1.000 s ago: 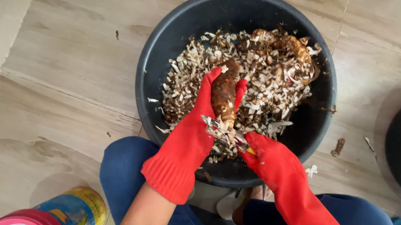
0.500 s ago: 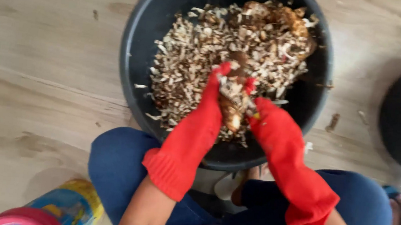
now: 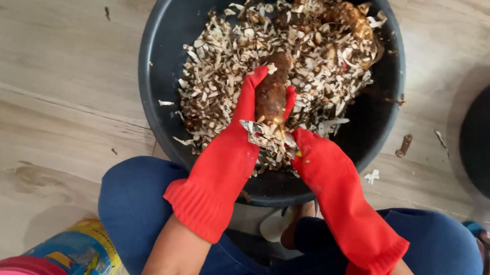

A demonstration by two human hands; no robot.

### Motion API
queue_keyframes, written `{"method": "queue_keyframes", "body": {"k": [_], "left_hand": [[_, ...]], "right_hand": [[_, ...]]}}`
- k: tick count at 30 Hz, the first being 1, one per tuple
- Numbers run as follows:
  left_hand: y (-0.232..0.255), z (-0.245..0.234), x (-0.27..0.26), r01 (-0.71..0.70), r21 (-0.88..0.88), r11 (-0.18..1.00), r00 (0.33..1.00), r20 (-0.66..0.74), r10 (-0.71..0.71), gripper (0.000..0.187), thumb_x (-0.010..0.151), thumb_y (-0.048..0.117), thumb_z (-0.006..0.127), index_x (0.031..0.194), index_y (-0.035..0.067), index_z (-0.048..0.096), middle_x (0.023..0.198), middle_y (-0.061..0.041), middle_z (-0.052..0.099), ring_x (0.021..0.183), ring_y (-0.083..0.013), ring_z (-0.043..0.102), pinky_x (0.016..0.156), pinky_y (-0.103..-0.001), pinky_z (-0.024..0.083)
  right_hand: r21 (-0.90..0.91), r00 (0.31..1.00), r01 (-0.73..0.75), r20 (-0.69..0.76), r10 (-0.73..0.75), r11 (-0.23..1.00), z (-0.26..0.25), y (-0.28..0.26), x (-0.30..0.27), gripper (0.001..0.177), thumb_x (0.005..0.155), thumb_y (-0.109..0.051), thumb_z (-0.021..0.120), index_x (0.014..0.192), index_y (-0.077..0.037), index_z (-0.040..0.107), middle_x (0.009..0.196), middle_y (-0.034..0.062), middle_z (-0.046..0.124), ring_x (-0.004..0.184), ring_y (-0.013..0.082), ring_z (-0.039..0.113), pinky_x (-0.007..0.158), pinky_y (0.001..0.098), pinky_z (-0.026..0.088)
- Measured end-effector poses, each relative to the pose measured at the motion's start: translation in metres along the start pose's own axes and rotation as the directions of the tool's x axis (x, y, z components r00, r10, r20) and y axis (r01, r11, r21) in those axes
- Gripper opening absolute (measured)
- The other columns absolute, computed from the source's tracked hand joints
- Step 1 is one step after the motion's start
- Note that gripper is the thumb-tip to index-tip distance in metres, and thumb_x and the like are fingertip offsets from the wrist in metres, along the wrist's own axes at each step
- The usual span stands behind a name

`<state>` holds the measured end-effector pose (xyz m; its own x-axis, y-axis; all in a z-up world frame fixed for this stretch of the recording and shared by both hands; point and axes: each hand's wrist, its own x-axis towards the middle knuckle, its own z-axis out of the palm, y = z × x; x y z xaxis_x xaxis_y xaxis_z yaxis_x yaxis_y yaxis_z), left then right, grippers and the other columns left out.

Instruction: A person wearing red gloves uses a handheld peeler to remove the skin from a cassava root over a large black basin.

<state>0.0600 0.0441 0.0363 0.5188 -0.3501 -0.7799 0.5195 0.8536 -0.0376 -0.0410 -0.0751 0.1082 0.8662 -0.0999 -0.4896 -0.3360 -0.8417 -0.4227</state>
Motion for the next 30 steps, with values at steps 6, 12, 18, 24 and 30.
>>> {"method": "queue_keyframes", "body": {"k": [6,12,18,24,30], "left_hand": [[-0.007,-0.042,0.025,-0.041,-0.033,0.999,0.987,0.156,0.045,0.055,0.08,0.034,0.086,0.12,0.006,0.061,0.117,-0.016,0.063,0.096,-0.0333,0.065,0.087,-0.048,0.064],[-0.008,-0.084,0.086,-0.078,-0.019,0.997,0.906,0.415,0.079,0.063,0.089,0.049,0.068,0.132,0.006,0.056,0.125,-0.03,0.056,0.104,-0.0488,0.06,0.092,-0.062,0.057],[-0.017,-0.134,0.137,-0.133,-0.017,0.991,0.74,0.664,0.111,0.077,0.098,0.065,0.048,0.146,0.005,0.05,0.134,-0.046,0.049,0.113,-0.0657,0.056,0.096,-0.076,0.05],[-0.011,-0.109,0.093,0.024,0.14,0.99,0.793,0.6,-0.104,0.097,0.085,0.079,0.055,0.13,-0.008,0.06,0.126,-0.038,0.06,0.112,-0.0618,0.058,0.086,-0.076,0.049],[-0.01,-0.038,0.012,-0.121,0.175,0.977,0.986,0.133,0.098,0.047,0.085,0.048,0.078,0.104,0.005,0.074,0.098,-0.02,0.077,0.089,-0.0321,0.076,0.085,-0.041,0.064]], "right_hand": [[-0.14,0.998,-0.031,-0.049,0.024,0.99,0.012,0.021,0.017,0.041,0.093,-0.048,0.062,0.132,-0.036,0.059,0.101,0.0043,0.073,0.098,0.0282,0.071,0.085,0.0435,0.059],[0.066,0.995,-0.047,-0.082,0.052,0.997,-0.009,-0.011,-0.007,0.041,0.101,-0.028,0.062,0.138,-0.012,0.063,0.105,0.0267,0.069,0.097,0.0428,0.066,0.087,0.0395,0.053],[0.028,0.998,0.006,-0.059,-0.005,1.0,-0.002,0.001,0.003,0.032,0.103,-0.026,0.061,0.129,-0.008,0.064,0.095,0.0252,0.069,0.089,0.0426,0.067,0.08,0.0447,0.056],[0.115,0.987,-0.161,0.001,0.162,0.98,-0.008,-0.018,0.025,0.022,0.099,-0.045,0.051,0.095,-0.025,0.057,0.057,0.0047,0.063,0.058,0.0259,0.071,0.051,0.0342,0.055],[0.21,0.98,-0.197,0.045,0.192,0.958,-0.022,-0.027,0.012,0.021,0.095,-0.038,0.056,0.101,-0.02,0.066,0.065,0.0142,0.067,0.065,0.0361,0.07,0.056,0.0428,0.055]]}}
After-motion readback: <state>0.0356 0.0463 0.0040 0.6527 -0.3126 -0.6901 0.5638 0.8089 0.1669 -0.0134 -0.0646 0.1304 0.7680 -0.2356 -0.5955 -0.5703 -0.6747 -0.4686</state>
